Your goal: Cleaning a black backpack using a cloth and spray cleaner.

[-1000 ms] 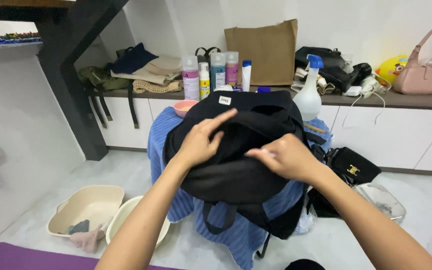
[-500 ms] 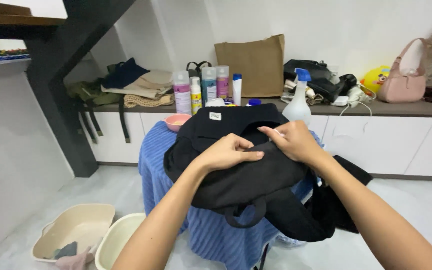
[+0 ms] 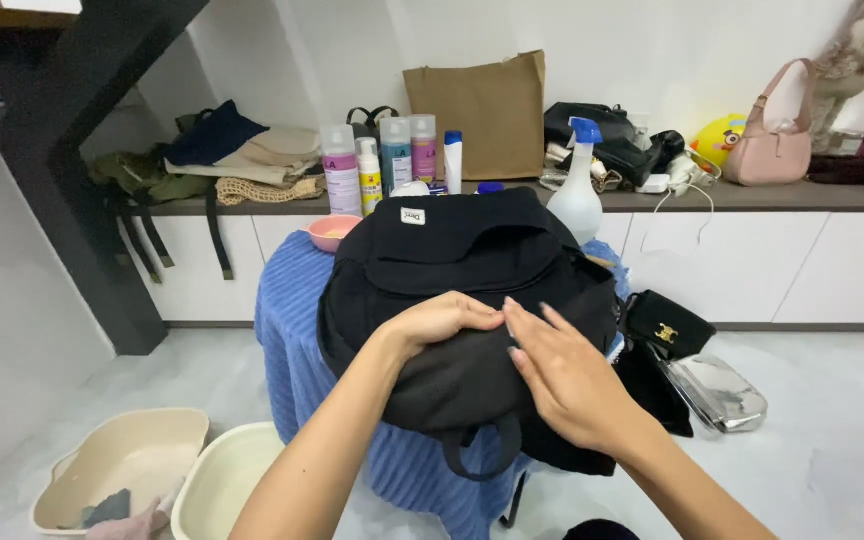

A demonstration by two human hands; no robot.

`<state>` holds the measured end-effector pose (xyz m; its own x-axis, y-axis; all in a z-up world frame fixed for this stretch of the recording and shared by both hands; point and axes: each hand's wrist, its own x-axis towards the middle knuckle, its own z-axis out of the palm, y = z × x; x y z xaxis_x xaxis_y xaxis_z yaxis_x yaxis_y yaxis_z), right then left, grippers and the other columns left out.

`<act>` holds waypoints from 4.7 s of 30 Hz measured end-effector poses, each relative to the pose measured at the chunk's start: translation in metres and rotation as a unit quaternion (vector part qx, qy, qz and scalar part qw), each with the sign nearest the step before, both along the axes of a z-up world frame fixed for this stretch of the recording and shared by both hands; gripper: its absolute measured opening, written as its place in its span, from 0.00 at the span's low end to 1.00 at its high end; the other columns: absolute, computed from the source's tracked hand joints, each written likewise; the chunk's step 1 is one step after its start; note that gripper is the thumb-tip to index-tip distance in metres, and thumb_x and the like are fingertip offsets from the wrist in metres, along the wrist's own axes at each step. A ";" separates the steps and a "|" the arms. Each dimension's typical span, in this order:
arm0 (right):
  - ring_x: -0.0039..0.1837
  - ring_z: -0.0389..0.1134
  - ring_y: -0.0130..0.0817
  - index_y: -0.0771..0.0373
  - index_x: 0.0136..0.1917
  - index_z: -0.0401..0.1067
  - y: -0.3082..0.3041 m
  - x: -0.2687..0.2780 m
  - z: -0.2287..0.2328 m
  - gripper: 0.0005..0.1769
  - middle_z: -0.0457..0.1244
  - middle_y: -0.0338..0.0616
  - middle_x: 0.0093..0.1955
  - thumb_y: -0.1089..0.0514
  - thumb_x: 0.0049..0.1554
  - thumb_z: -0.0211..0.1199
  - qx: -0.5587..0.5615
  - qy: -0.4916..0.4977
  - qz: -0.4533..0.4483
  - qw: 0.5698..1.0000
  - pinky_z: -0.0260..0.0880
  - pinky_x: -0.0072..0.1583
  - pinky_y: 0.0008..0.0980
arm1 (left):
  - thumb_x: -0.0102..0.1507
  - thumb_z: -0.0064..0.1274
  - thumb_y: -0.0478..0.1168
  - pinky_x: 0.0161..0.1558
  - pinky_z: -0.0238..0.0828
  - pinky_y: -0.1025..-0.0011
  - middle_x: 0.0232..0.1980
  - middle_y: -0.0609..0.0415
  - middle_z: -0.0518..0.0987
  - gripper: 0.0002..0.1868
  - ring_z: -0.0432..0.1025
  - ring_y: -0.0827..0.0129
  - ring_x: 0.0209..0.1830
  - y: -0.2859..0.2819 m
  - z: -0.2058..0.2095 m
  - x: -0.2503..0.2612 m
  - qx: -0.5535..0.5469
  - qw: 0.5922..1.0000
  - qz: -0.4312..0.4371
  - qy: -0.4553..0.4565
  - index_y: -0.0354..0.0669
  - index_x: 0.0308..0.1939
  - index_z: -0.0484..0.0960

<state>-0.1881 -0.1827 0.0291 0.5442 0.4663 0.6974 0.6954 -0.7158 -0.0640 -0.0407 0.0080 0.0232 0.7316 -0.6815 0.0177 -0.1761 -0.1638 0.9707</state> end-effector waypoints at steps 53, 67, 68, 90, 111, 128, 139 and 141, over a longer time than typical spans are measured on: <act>0.76 0.59 0.46 0.74 0.77 0.52 0.004 -0.031 -0.058 0.42 0.57 0.59 0.75 0.70 0.47 0.48 -0.164 -0.128 0.003 0.978 0.50 0.77 0.45 | 0.65 0.54 0.36 0.35 0.75 0.73 0.40 0.46 0.85 0.15 0.78 0.68 0.33 0.020 -0.036 0.024 -0.073 0.996 -0.032 0.044 0.32 0.53 0.85; 0.73 0.63 0.43 0.65 0.70 0.69 -0.004 -0.007 -0.060 0.28 0.63 0.53 0.71 0.69 0.60 0.40 -0.013 -0.294 -0.030 0.955 0.48 0.78 0.49 | 0.67 0.52 0.35 0.33 0.83 0.60 0.36 0.36 0.85 0.17 0.83 0.55 0.30 0.020 -0.059 0.066 -0.092 0.994 -0.035 0.054 0.31 0.58 0.82; 0.74 0.62 0.39 0.61 0.71 0.67 0.000 -0.007 -0.068 0.28 0.62 0.47 0.73 0.66 0.61 0.41 -0.034 -0.276 -0.028 0.960 0.46 0.79 0.51 | 0.67 0.52 0.35 0.33 0.83 0.59 0.36 0.36 0.85 0.17 0.83 0.55 0.31 0.022 -0.057 0.061 -0.085 0.994 -0.035 0.052 0.32 0.58 0.82; 0.60 0.73 0.43 0.64 0.62 0.75 -0.040 0.009 -0.081 0.23 0.71 0.46 0.57 0.67 0.63 0.41 0.007 -0.238 0.111 0.965 0.71 0.65 0.45 | 0.67 0.52 0.33 0.33 0.82 0.60 0.32 0.36 0.85 0.16 0.82 0.55 0.28 0.026 -0.058 0.058 -0.082 0.995 -0.044 0.039 0.34 0.58 0.83; 0.63 0.71 0.50 0.65 0.64 0.74 -0.045 0.024 -0.063 0.27 0.70 0.52 0.61 0.77 0.56 0.45 0.049 -0.210 0.136 0.967 0.68 0.67 0.49 | 0.67 0.52 0.33 0.31 0.81 0.66 0.28 0.40 0.84 0.14 0.81 0.60 0.24 0.029 -0.065 0.060 -0.093 0.994 -0.042 0.028 0.32 0.54 0.85; 0.48 0.71 0.33 0.66 0.60 0.75 -0.114 0.018 -0.001 0.11 0.71 0.51 0.49 0.62 0.65 0.58 0.556 0.110 0.063 0.822 0.76 0.52 0.37 | 0.64 0.58 0.41 0.45 0.80 0.65 0.47 0.43 0.86 0.18 0.81 0.59 0.45 -0.010 0.038 -0.043 0.003 0.987 0.053 -0.151 0.45 0.58 0.84; 0.40 0.75 0.45 0.67 0.58 0.72 -0.058 0.026 0.044 0.17 0.70 0.55 0.44 0.51 0.63 0.60 0.618 0.266 0.175 0.719 0.81 0.39 0.44 | 0.57 0.65 0.43 0.32 0.78 0.78 0.33 0.56 0.87 0.09 0.80 0.73 0.29 -0.061 0.072 -0.081 -0.009 0.920 0.228 -0.320 0.51 0.41 0.89; 0.37 0.75 0.42 0.65 0.62 0.72 -0.057 0.029 0.042 0.27 0.70 0.55 0.42 0.64 0.49 0.75 0.523 0.245 0.135 0.805 0.80 0.36 0.42 | 0.52 0.70 0.39 0.34 0.79 0.74 0.32 0.57 0.85 0.12 0.80 0.71 0.30 -0.057 0.065 -0.073 -0.032 0.930 0.202 -0.305 0.50 0.39 0.88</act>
<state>-0.1587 -0.2399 0.0706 0.8510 -0.0899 0.5174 0.5241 0.0814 -0.8478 -0.1138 -0.0492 0.0878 0.7682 -0.3367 0.5445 -0.6340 -0.2819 0.7201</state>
